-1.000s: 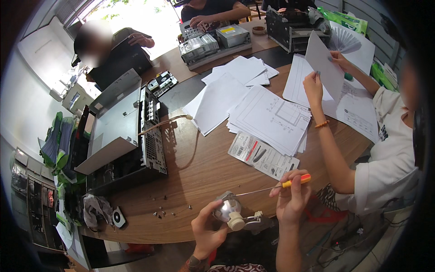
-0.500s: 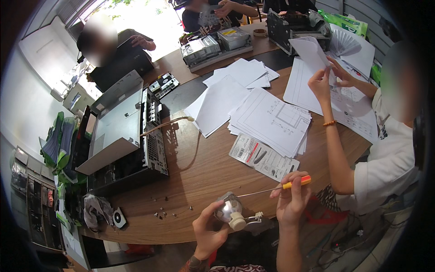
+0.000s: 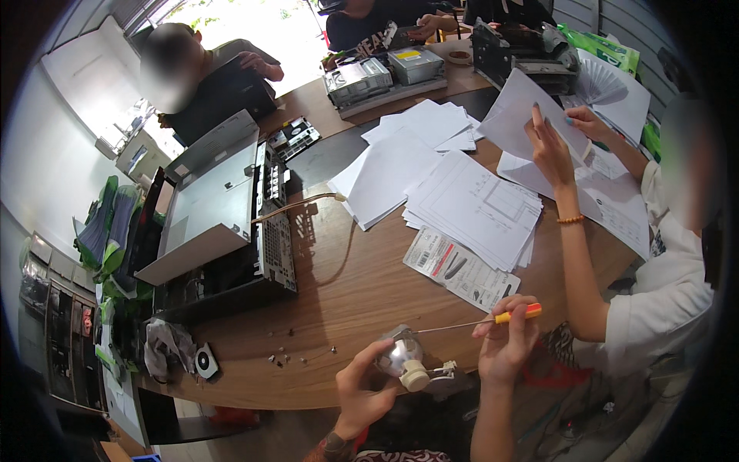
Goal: The person handles a projector lamp housing by hand, rotating and turning it over to inspect different sides while sitting at a table.
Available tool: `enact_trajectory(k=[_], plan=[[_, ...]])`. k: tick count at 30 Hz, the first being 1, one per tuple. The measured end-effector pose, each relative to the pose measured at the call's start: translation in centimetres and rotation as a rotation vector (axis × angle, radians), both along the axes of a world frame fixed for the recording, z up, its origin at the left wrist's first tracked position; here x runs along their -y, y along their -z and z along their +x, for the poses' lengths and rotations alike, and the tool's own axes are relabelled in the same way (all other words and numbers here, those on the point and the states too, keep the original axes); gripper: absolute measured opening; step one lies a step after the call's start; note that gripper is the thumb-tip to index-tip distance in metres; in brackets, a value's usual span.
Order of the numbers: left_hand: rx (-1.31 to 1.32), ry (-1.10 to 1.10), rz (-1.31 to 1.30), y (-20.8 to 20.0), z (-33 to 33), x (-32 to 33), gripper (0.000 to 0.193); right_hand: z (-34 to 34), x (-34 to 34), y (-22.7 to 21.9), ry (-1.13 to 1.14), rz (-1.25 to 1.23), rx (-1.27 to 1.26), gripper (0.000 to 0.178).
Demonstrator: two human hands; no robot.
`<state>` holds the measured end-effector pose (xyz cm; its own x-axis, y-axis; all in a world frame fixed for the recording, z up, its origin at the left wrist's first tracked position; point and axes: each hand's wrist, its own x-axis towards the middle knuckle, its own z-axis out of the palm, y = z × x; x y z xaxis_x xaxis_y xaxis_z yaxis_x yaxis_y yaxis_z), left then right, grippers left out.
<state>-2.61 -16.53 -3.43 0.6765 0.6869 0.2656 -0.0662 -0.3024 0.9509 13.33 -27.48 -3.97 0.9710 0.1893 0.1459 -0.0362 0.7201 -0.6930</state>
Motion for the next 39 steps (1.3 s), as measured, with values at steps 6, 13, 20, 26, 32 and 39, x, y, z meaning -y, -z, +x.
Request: enact_trajectory(k=[6, 13, 20, 26, 32, 39], plan=[[0.012, 0.004, 0.061, -0.21, 0.14, -0.20, 0.054, -0.05, -0.01, -0.06, -0.007, -0.007, 0.018, 0.025], [0.021, 0.028, 0.039, -0.33, 0.25, -0.19, 0.054, 0.04, 0.03, -0.04, -0.004, -0.004, 0.034, 0.024], [0.034, 0.027, 0.032, -0.35, 0.27, -0.13, 0.055, 0.02, 0.10, 0.06, -0.003, 0.008, 0.047, 0.024], [0.011, 0.021, -0.003, -0.24, 0.08, -0.10, 0.055, -0.04, 0.16, 0.23, 0.014, 0.062, 0.005, 0.024], [0.053, 0.031, -0.006, -0.04, 0.27, -0.11, 0.054, -0.09, 0.07, 0.08, 0.006, 0.023, 0.040, 0.024], [0.054, 0.037, -0.022, -0.17, 0.10, 0.01, 0.054, -0.21, 0.12, 0.13, 0.005, 0.033, 0.053, 0.022]])
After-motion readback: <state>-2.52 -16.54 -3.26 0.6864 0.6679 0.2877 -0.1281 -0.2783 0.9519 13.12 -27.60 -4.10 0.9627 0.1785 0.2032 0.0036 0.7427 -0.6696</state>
